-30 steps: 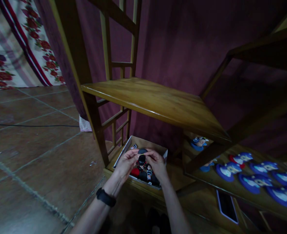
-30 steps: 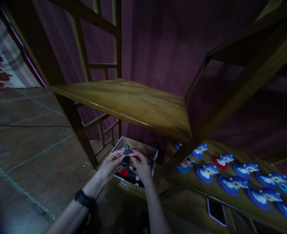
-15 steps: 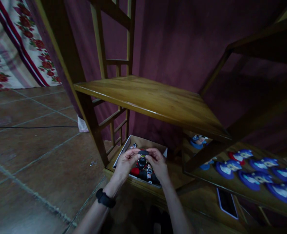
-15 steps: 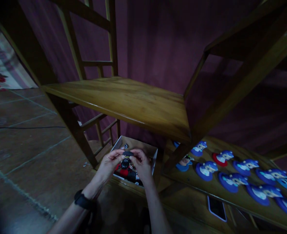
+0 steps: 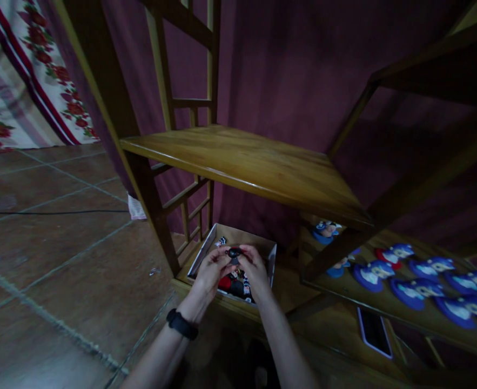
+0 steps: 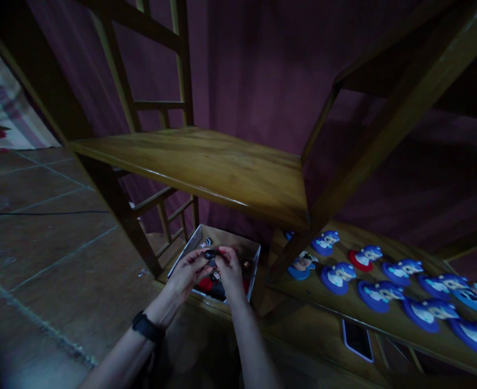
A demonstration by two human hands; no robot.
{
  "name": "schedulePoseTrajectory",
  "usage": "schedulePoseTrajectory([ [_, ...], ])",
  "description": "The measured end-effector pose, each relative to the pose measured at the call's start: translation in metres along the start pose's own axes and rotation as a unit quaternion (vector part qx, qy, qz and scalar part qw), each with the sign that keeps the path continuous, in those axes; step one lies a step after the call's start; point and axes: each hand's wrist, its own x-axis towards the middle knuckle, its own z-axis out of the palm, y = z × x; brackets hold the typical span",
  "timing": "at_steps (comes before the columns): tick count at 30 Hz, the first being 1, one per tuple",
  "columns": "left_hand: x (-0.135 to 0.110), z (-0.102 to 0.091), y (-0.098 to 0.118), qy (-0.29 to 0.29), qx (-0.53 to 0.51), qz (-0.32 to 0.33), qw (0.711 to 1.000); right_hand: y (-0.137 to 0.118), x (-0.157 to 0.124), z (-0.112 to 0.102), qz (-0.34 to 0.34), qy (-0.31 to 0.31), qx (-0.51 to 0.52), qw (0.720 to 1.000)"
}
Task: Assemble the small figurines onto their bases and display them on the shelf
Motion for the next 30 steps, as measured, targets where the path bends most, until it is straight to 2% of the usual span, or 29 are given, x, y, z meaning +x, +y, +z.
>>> schedulePoseTrajectory([
  [3, 0.004, -0.005, -0.003, 0.028, -0.030, -0.027, 0.999, 0.003, -0.003, 0.003, 0.050, -0.011, 0.054, 0.997],
  [7, 0.006, -0.010, -0.003, 0.041, -0.036, -0.059, 0.997, 0.000, -0.005, 0.003, 0.072, -0.024, 0.063, 0.995],
  [13, 0.008, -0.011, -0.002, 0.018, -0.012, -0.076, 0.997, 0.002, -0.002, 0.003, 0.070, -0.053, 0.015, 0.996],
  [20, 0.008, -0.008, -0.003, 0.017, 0.018, -0.064, 0.998, 0.014, 0.006, -0.003, 0.040, -0.013, -0.084, 0.996],
  [24, 0.006, -0.004, -0.004, 0.028, 0.036, -0.053, 0.998, 0.013, 0.007, -0.005, 0.058, -0.003, -0.099, 0.993],
  [30, 0.008, -0.006, -0.009, 0.052, 0.026, -0.044, 0.997, 0.020, 0.006, 0.001, 0.043, -0.006, -0.091, 0.995],
])
